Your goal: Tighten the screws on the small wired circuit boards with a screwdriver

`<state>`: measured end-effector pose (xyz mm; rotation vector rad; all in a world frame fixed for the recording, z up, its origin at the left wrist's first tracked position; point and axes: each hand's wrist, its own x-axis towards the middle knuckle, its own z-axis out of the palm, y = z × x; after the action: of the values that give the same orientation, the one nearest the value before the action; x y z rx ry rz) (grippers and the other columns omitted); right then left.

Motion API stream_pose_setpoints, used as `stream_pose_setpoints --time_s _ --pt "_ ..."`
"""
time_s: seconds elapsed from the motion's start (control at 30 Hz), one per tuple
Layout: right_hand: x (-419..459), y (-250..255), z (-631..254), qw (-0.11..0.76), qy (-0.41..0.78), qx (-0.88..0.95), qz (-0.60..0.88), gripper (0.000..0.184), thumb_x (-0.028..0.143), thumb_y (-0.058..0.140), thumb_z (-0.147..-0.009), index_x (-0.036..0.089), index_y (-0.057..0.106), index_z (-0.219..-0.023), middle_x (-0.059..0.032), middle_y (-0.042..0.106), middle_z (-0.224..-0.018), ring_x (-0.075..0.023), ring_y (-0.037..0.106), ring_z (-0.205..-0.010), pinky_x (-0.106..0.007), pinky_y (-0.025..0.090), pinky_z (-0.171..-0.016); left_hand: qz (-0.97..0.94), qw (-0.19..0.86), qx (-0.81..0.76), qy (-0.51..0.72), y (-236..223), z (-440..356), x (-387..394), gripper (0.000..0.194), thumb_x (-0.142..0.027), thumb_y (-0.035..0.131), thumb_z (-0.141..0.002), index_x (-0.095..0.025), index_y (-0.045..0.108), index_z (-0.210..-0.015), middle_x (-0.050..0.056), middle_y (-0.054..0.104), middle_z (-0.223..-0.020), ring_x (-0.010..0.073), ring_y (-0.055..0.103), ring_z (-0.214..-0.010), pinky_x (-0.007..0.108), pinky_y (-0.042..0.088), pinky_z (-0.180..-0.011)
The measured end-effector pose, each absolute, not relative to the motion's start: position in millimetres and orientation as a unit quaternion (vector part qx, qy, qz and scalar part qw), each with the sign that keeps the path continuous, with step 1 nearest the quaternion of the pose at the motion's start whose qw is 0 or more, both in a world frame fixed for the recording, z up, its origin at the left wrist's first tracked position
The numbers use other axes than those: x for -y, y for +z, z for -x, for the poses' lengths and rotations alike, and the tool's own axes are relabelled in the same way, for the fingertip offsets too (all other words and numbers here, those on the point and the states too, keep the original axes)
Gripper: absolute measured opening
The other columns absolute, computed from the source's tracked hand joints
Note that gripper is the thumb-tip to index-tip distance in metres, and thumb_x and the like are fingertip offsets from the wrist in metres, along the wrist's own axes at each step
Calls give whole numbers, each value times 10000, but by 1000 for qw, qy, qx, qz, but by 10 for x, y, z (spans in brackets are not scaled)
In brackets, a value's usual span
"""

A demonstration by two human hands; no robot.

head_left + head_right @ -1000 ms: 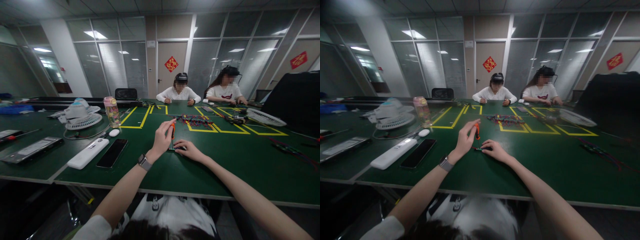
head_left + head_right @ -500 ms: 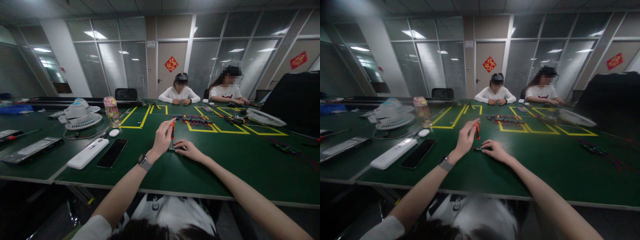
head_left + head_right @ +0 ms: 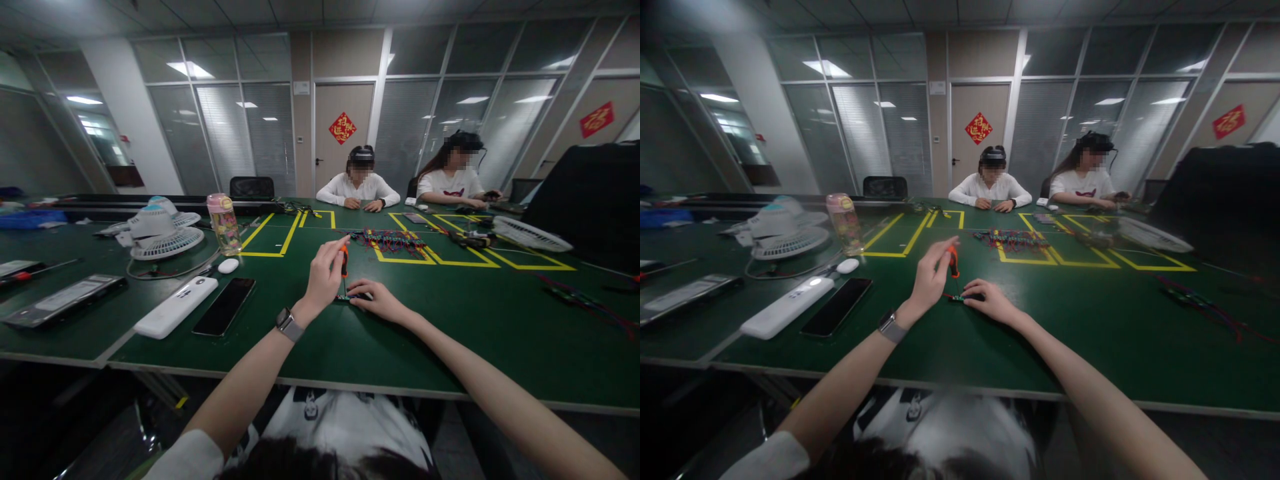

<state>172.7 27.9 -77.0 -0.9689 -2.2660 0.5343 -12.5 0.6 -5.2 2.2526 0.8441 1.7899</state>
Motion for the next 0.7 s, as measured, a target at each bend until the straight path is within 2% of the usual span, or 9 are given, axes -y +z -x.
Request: stream_pose_setpoints --time_s 0.23,0.33,0.47,0.57,0.7 --pt "-285 -774 -1726 301 198 857 369 188 302 626 -825 215 744 -943 -91 657 -1072 -225 619 -976 -372 466 -908 -720 26 -312 619 -50 116 -1 150 -246 616 -845 -196 674 -974 27 564 -854 144 545 -805 272 450 -777" --pt "-288 -779 -1728 310 200 856 362 191 315 629 -822 219 743 -941 -89 661 -1067 -226 621 -971 -377 466 -909 -721 41 -313 617 -47 119 3 175 -251 553 -887 -202 669 -1009 32 557 -878 141 548 -828 266 449 -786" --pt "-281 -773 -1724 312 200 856 359 192 322 625 -825 219 745 -935 -88 662 -1060 -224 621 -972 -373 463 -914 -747 67 -288 596 -45 124 7 295 -188 403 -950 -207 595 -1173 66 598 -1051 159 552 -993 293 436 -884" --pt "-275 -763 -1721 308 204 856 362 193 319 624 -826 220 743 -941 -86 660 -1058 -219 622 -968 -369 463 -916 -750 62 -270 600 -47 123 7 290 -176 417 -943 -207 583 -1180 61 630 -1061 164 558 -1005 308 435 -902" --pt "-271 -757 -1722 305 208 855 363 196 319 622 -829 217 741 -946 -88 657 -1066 -219 619 -971 -370 463 -918 -728 29 -291 620 -51 118 2 183 -213 553 -884 -207 652 -1038 35 609 -884 151 563 -846 284 456 -799"
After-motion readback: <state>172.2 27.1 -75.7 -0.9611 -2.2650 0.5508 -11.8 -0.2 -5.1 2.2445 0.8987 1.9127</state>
